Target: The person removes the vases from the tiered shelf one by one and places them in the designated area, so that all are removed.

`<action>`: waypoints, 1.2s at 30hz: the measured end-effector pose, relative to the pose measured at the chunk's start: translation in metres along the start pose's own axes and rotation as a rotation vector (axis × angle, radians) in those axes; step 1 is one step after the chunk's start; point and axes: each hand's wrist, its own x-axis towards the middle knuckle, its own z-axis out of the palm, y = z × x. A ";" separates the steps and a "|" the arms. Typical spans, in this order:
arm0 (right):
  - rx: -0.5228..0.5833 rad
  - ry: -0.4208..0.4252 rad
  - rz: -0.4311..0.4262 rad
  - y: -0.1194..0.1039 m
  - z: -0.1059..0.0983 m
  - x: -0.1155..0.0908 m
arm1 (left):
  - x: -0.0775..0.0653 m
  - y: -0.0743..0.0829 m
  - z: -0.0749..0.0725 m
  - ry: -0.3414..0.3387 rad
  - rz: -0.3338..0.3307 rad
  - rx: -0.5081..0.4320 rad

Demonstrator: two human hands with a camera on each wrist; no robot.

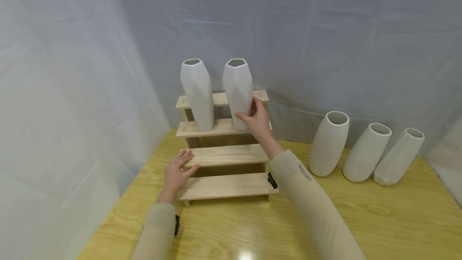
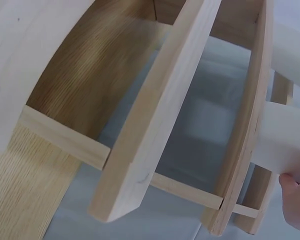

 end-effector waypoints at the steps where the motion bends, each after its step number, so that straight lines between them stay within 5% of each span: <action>1: 0.008 0.000 0.004 0.000 -0.001 -0.002 | 0.000 0.000 0.001 0.004 0.006 -0.001; 36: 0.044 0.100 -0.016 -0.005 -0.070 -0.062 | 0.004 -0.002 0.011 0.002 -0.059 -0.052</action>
